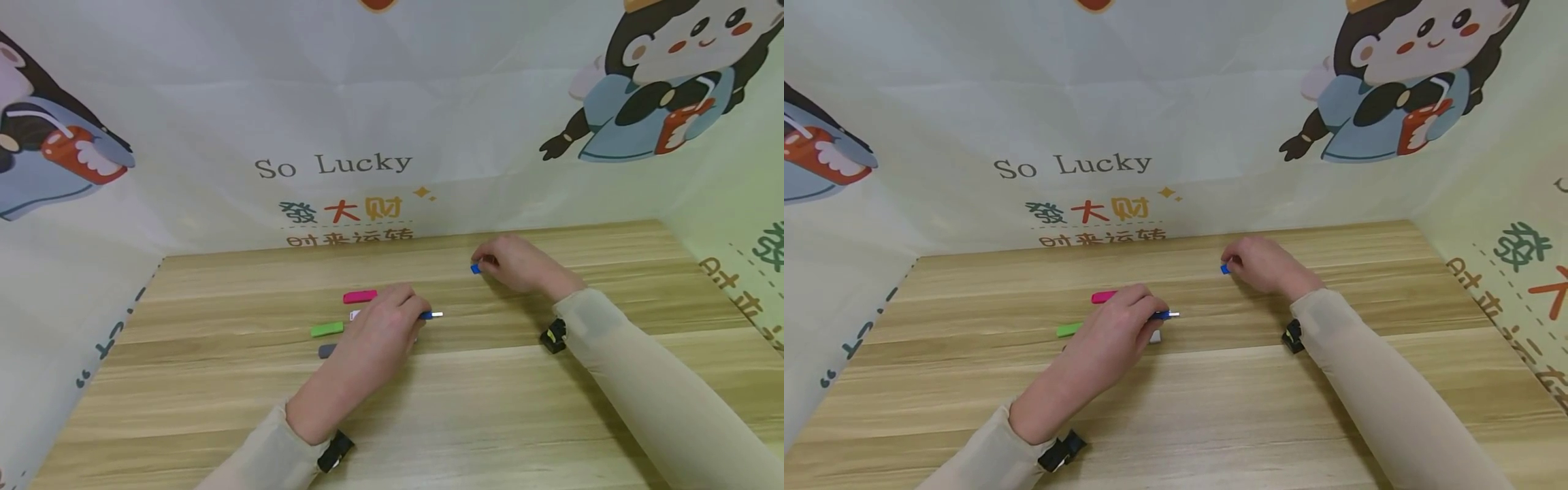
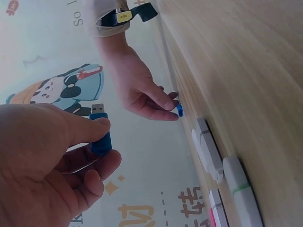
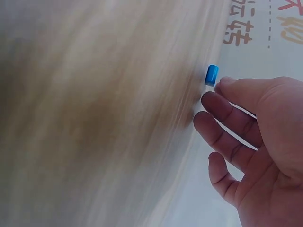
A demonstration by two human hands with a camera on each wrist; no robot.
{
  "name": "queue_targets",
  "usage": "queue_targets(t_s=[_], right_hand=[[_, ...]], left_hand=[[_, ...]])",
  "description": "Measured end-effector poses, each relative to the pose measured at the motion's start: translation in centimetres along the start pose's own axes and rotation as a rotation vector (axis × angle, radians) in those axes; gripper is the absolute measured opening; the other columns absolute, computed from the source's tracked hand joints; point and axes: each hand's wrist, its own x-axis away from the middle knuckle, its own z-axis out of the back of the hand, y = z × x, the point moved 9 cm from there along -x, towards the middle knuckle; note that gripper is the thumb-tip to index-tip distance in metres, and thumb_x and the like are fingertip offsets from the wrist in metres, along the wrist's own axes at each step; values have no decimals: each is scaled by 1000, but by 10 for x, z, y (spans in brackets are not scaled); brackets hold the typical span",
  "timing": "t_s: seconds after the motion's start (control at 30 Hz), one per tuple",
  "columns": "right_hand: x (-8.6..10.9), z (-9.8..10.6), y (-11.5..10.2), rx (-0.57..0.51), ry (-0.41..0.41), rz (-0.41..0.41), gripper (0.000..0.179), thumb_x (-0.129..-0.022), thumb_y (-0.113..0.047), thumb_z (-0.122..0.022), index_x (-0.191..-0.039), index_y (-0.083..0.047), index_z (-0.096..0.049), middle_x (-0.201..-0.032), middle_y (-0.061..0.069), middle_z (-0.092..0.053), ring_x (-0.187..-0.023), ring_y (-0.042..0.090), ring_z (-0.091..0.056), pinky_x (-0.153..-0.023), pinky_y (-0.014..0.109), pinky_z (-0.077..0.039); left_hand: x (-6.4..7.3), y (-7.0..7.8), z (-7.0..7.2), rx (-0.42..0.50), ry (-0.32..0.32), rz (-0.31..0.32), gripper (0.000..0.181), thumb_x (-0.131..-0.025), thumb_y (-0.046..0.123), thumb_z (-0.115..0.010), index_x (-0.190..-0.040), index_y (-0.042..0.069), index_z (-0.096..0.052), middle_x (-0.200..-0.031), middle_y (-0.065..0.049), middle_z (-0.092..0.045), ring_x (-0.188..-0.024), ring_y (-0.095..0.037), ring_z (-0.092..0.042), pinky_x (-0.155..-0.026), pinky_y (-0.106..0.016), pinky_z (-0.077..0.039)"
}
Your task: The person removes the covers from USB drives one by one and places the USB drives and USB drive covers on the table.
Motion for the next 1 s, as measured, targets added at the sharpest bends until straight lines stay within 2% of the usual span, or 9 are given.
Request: queue_targets(t_s=[0.17,0.33,0.53,0.63,0.8,1.0], right_hand=[[8,3,0,9,0,-35,22,-103,-3,-64,-121,4,-74,-112,16,-75,-100,30,-68,-95,50,-56],[18,12,-8,29,37,-7,22,-103,-2,-64,-120,5,-74,-111,16,-76,-101,30,-70,-95,50,-57],[33,23,-23,46,74,9,21,-102,-4,-67,-119,3,-76,-106,12,-76,-94,25,-70,-88,46,-59],[43,29,-32,70,96,24,20,-101,-5,-68,-119,2,-77,-103,10,-77,-90,23,-71,-84,45,-59],[58,38,-48,109,117,29,19,-101,-8,-70,-118,-4,-79,-99,3,-76,-89,20,-71,-82,51,-54],[79,46,-65,142,155,31,19,-102,-12,-72,-119,-8,-79,-103,2,-75,-93,21,-70,-81,53,-51]], left_hand=[[0,0,-1,6,-9,11,12,-96,3,-78,-108,5,-75,-97,-2,-64,-92,-19,-62,-80,-31,-59],[-2,-1,-3,8,-26,25,13,-97,2,-77,-110,5,-75,-99,-2,-65,-93,-18,-63,-81,-31,-59],[-6,-2,-5,-1,-48,31,15,-97,1,-76,-113,3,-75,-100,-4,-66,-90,-19,-63,-80,-30,-59],[-12,-5,-8,0,-74,55,15,-99,1,-74,-114,3,-75,-100,-4,-65,-89,-18,-62,-78,-28,-59],[-23,-12,-12,20,-108,108,13,-102,4,-70,-114,2,-75,-99,-5,-63,-89,-19,-61,-76,-30,-58],[-42,-18,-13,34,-101,102,13,-103,2,-68,-113,-1,-75,-101,-7,-63,-91,-20,-63,-84,-31,-60]])
